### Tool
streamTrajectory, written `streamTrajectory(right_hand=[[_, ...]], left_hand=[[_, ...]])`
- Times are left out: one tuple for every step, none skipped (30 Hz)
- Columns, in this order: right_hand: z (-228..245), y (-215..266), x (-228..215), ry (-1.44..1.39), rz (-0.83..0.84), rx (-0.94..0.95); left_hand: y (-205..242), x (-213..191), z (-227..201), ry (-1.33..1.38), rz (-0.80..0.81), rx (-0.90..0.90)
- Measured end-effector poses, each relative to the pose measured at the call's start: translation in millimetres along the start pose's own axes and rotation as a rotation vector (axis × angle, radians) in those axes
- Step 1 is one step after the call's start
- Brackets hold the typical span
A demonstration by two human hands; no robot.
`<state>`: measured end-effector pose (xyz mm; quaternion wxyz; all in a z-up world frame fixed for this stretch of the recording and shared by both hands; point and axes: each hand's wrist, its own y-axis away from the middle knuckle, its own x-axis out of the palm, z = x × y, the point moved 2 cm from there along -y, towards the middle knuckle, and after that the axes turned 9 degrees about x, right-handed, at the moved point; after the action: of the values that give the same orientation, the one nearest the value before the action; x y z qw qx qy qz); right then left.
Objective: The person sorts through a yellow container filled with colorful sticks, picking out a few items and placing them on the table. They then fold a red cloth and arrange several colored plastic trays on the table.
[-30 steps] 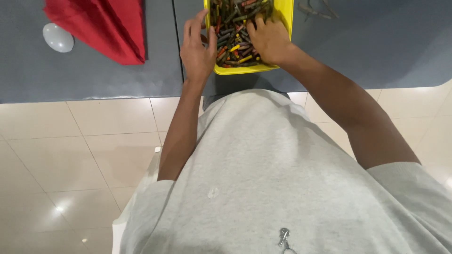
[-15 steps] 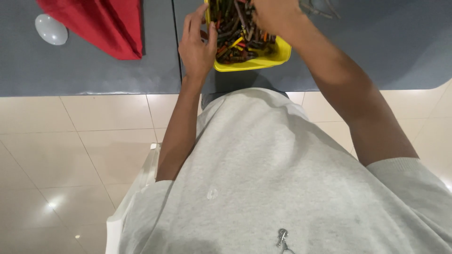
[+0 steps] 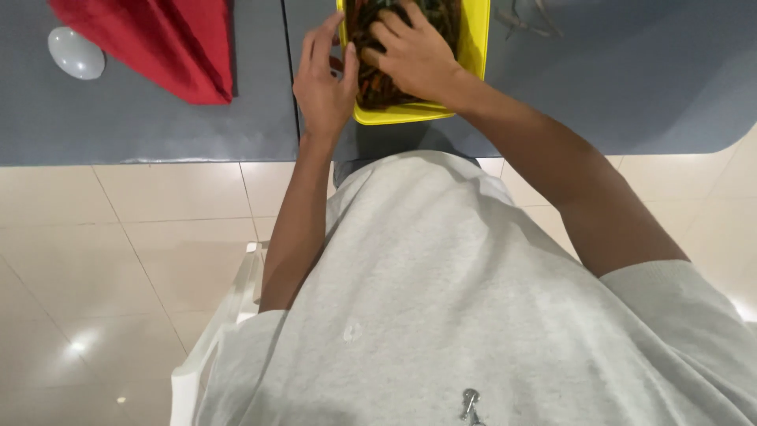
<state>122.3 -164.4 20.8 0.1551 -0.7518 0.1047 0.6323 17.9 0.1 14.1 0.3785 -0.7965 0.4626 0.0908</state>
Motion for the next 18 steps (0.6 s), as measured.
streamTrajectory(right_hand=[[1.9, 2.3, 4.1, -0.012, 0.001, -0.010], [3.3, 4.3, 8.5, -0.046, -0.003, 0.042], [2.2, 6.1, 11.8, -0.077, -0.009, 0.095], [0.7, 9.3, 15.3, -0.085, -0.008, 0.086], [-8.3, 12.1, 18.6, -0.111, -0.009, 0.162], [-17.9, 15.2, 21.7, -0.138, -0.009, 0.237], [-24.9, 19.1, 20.9, -0.134, -0.008, 0.236], [-33.4, 23.4, 20.2, -0.196, 0.007, 0.308], [-41.2, 27.3, 20.1, -0.259, 0.020, 0.380], [-41.3, 24.6, 9.4, -0.256, 0.019, 0.381], [-41.6, 21.6, 0.6, -0.271, 0.090, 0.423], [-42.1, 18.8, -8.2, -0.286, 0.161, 0.467], [-35.3, 13.9, -19.8, -0.285, 0.160, 0.469], [-28.5, 9.0, -30.9, -0.260, 0.185, 0.465], [-22.1, 3.6, -42.1, -0.234, 0.209, 0.461], [-16.8, -2.7, -41.5, -0.232, 0.208, 0.463], [-8.6, -9.0, -42.5, -0.238, 0.125, 0.369], [-0.2, -14.8, -43.3, -0.244, 0.044, 0.275]], left_hand=[[1.4, -1.0, -0.5, -0.010, 0.000, -0.012], [3.4, -2.0, -0.1, 0.007, 0.007, -0.037], [3.1, -1.8, -0.4, 0.026, 0.010, -0.057], [7.1, -4.1, 0.6, 0.019, 0.008, -0.066], [6.6, -2.0, 2.0, 0.007, 0.002, -0.051], [5.6, 0.6, 2.9, -0.005, -0.005, -0.035], [5.4, 0.7, 3.2, -0.002, -0.007, -0.035], [5.1, 1.0, 3.4, 0.015, -0.005, -0.046], [5.0, 0.8, 4.4, 0.031, -0.003, -0.057], [6.3, 2.6, 6.6, 0.034, -0.005, -0.056], [7.6, 4.0, 9.2, 0.024, 0.008, -0.063], [8.7, 5.6, 11.8, 0.014, 0.021, -0.071], [9.1, 5.8, 11.7, 0.015, 0.022, -0.069], [9.6, 6.6, 12.5, 0.042, 0.038, -0.110], [9.6, 7.4, 13.6, 0.069, 0.054, -0.151], [8.3, 8.2, 14.3, 0.070, 0.054, -0.148], [8.4, 7.5, 13.5, 0.049, 0.031, -0.094], [8.7, 7.0, 12.8, 0.028, 0.008, -0.039]])
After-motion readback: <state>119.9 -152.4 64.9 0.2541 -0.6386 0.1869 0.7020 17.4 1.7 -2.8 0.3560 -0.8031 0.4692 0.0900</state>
